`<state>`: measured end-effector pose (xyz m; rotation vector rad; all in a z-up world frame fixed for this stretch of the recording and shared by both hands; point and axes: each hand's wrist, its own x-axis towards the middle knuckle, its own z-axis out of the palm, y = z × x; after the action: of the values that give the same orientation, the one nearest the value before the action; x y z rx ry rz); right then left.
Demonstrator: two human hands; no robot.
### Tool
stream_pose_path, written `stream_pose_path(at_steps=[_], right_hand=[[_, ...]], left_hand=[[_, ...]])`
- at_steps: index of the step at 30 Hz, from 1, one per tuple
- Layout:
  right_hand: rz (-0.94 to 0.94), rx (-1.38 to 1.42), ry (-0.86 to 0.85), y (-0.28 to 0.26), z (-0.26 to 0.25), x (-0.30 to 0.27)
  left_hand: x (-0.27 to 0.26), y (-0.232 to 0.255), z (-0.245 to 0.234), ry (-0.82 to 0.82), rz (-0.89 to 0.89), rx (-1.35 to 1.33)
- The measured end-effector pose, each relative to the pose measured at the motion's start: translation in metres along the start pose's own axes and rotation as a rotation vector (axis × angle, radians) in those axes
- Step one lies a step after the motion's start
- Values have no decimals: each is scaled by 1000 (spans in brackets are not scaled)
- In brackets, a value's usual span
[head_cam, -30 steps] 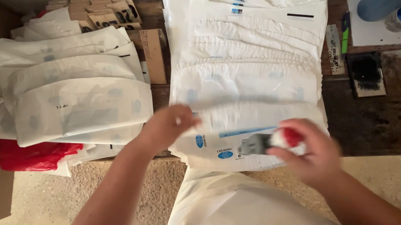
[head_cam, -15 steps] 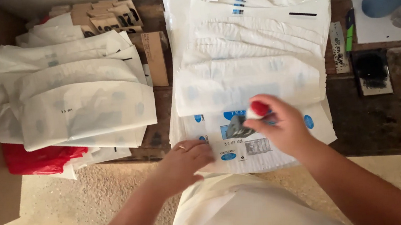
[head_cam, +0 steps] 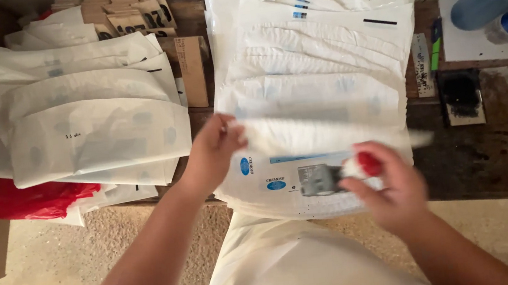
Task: A person is using a hand stamp to mark plastic cheese bags, then folding and stacking them on a wooden workbench.
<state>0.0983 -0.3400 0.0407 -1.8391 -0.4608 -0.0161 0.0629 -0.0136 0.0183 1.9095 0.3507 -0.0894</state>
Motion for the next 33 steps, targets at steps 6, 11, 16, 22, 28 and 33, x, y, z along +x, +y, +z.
stream_pose_path(at_steps=[6,11,16,22,28,33], right_hand=[[-373,-238,-137,33,71,10],[-557,-478,-151,36,90,27],[-56,21,-143,37,60,62],[78,-67,134,37,-39,102],[-114,-447,243,78,-152,134],[90,-704,192,84,-179,123]], left_hand=[[6,24,18,438,381,-42],[-18,-6,7,-160,507,535],[-42,-48,-11,-369,523,923],[-51,-68,-15,-242,676,826],[-43,-56,-9,-308,572,863],[-39,-52,-11,-512,421,967]])
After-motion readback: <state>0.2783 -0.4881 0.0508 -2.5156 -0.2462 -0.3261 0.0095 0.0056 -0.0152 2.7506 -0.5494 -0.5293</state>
